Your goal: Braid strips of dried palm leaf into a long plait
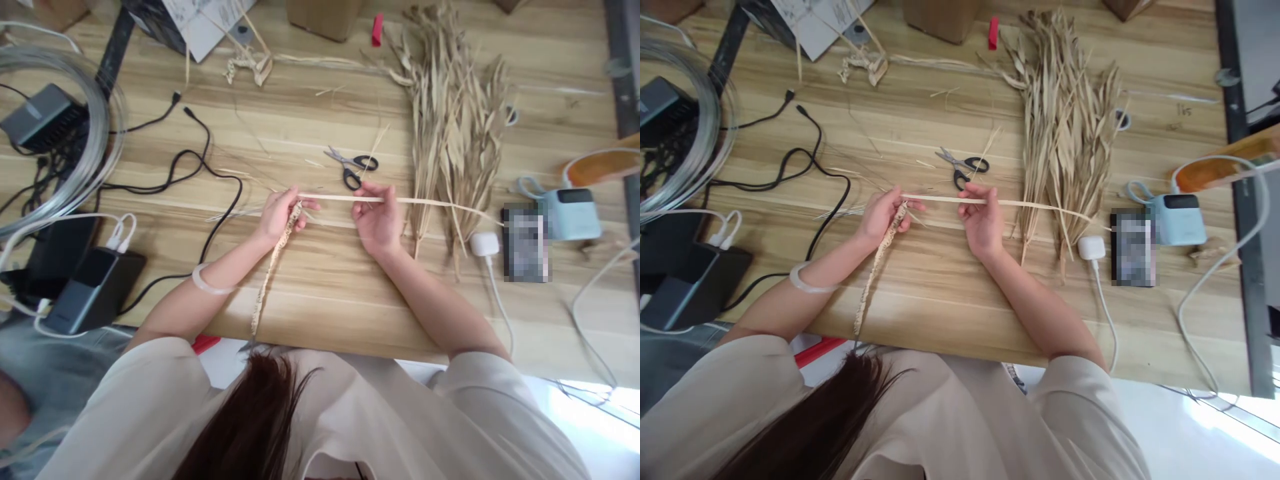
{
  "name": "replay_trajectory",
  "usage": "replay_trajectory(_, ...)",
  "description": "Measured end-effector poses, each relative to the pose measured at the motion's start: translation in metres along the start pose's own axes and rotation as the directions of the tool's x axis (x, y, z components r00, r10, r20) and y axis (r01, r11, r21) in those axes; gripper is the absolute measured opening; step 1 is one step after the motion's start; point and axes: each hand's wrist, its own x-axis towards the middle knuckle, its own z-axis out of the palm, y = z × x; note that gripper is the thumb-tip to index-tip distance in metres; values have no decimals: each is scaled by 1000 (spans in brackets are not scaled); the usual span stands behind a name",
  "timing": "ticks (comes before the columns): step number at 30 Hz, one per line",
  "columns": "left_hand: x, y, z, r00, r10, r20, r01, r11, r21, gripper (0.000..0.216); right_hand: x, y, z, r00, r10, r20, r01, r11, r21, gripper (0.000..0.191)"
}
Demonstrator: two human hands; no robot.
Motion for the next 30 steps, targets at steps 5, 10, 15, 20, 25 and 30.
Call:
replay_trajectory(5,2,-2,-1,999,35,-17,-35,999,14,51,0,0,3,996,4,-88,-6,1000,-26,55)
replay_trajectory(10,1,-3,-1,999,31,-31,-30,999,44,51,1,1,3,993,14,-114,-23,997,-77,59)
replay_trajectory(15,-1,-2,0,998,58,-22,-56,996,63,45,3,4,-2,998,8,-63,-9,1000,-8,55)
replay_trajectory(20,-5,2,2,996,89,-22,-86,992,97,37,5,-2,0,993,35,-111,-20,991,134,45)
replay_trajectory(25,-5,1,1,993,113,19,-114,987,115,34,22,-32,-20,944,-167,-283,198,976,87,23)
replay_trajectory(30,-4,-1,-1,991,131,24,-133,984,117,30,42,-89,-70,833,-384,-398,382,920,-89,21)
